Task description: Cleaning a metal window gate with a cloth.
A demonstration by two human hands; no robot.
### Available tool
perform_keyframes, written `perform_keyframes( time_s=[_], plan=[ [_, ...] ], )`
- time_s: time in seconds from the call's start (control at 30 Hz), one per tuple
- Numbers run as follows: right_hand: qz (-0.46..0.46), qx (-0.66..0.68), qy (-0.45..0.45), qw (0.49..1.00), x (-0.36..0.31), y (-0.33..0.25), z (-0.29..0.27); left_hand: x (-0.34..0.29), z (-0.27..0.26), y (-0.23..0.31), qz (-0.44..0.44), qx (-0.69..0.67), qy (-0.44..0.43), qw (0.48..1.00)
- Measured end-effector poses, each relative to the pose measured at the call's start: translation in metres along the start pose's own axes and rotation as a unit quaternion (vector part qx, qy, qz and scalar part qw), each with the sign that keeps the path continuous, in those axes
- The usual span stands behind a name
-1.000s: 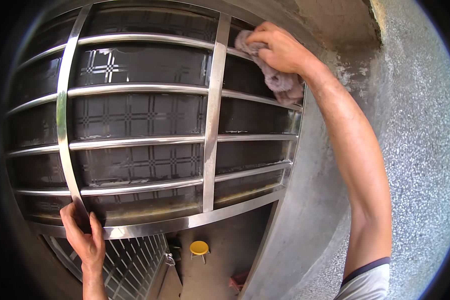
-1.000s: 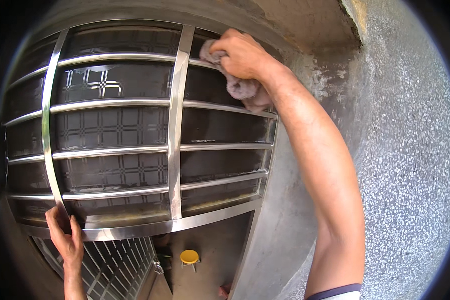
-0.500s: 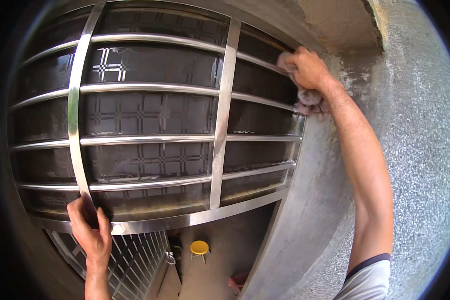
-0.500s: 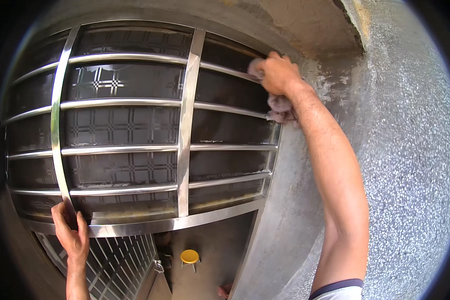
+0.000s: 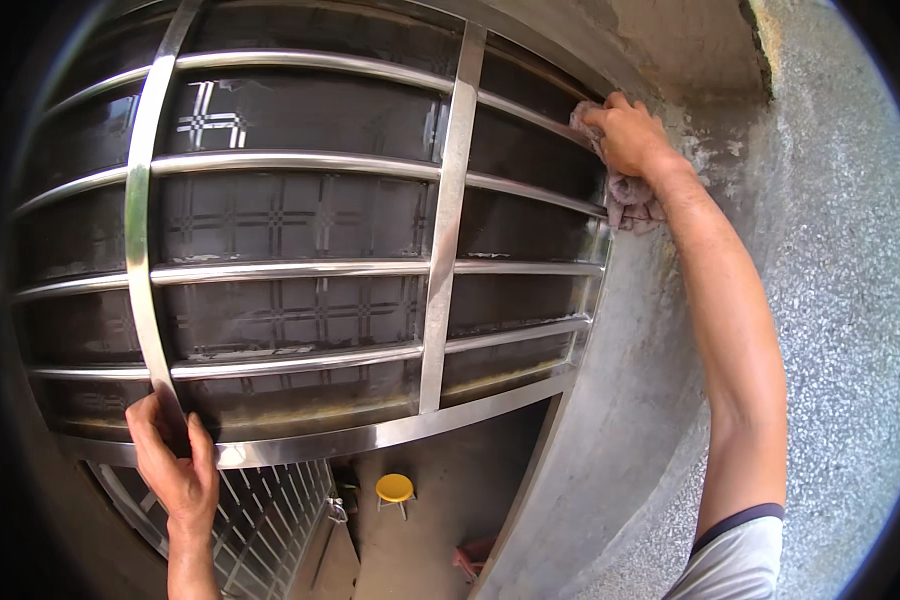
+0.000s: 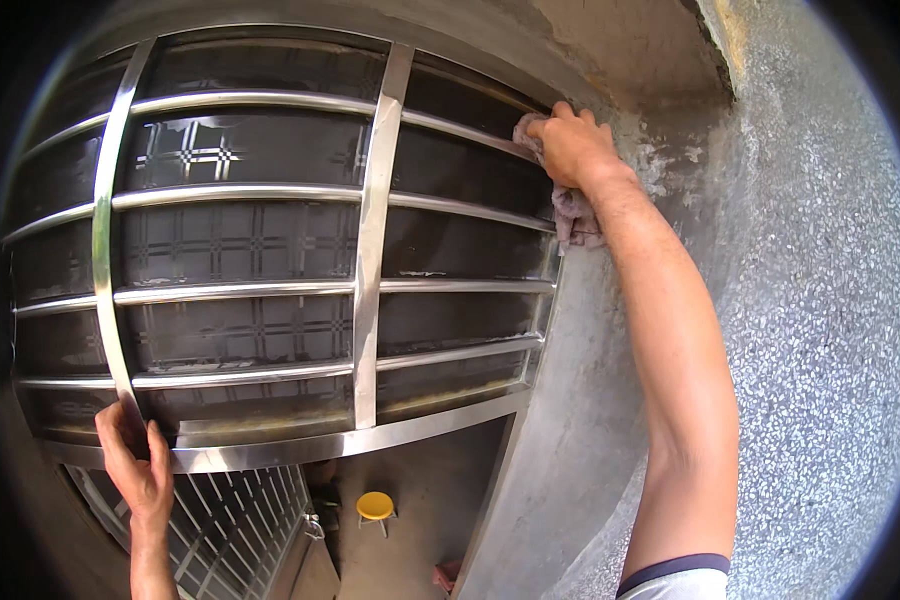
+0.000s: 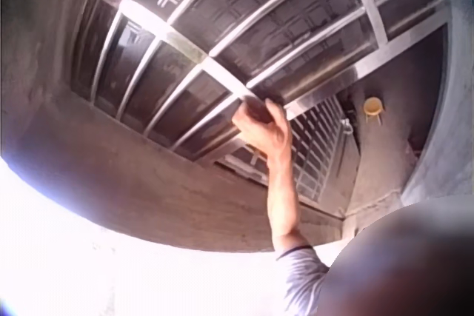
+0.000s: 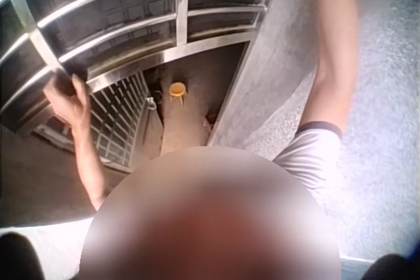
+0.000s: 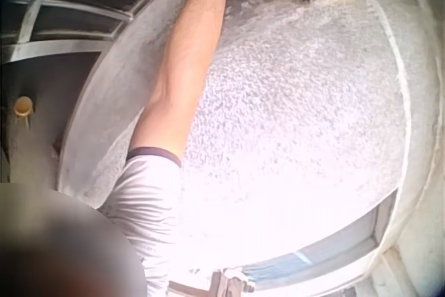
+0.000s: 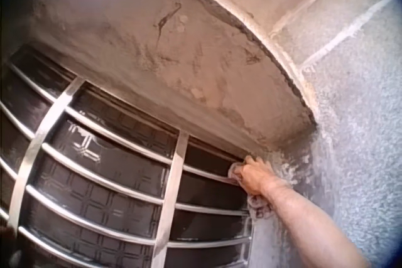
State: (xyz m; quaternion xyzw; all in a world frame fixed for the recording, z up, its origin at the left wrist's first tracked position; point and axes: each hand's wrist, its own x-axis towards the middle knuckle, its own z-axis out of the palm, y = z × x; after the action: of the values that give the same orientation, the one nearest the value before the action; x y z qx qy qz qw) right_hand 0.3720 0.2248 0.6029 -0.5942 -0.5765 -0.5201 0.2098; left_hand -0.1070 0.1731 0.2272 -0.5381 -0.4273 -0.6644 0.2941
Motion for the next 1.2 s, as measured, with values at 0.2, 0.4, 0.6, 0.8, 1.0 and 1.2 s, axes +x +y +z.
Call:
perform_keyframes(
  time_s=[0.2,0.4,0.6,0.8,1.0,1.2],
  plan=[
    [-0.107,0.024,0.034,0.993,0.008,-0.051,-0.041,0.003,0.002,0.002,0.018,0.025,0.002,1.0],
    [-0.213,0.153,0.211,0.942,0.023,-0.07,-0.029,0.0,0.001,-0.003,-0.001,0.004,-0.005,1.0],
    [-0.005,0.056,0.122,0.991,-0.02,-0.005,0.024,-0.002,-0.002,-0.003,-0.007,0.03,-0.001,1.0],
    [-0.051,0.105,0.279,0.953,-0.07,-0.042,0.026,0.003,-0.001,0.0,-0.014,0.047,-0.017,0.999],
    [-0.204,0.223,0.243,0.922,-0.064,-0.108,0.006,0.004,0.001,0.004,-0.006,0.052,-0.01,0.999],
    [-0.172,0.168,0.161,0.957,-0.071,-0.073,0.023,0.002,-0.006,0.002,-0.009,0.043,-0.012,0.999]
  ],
)
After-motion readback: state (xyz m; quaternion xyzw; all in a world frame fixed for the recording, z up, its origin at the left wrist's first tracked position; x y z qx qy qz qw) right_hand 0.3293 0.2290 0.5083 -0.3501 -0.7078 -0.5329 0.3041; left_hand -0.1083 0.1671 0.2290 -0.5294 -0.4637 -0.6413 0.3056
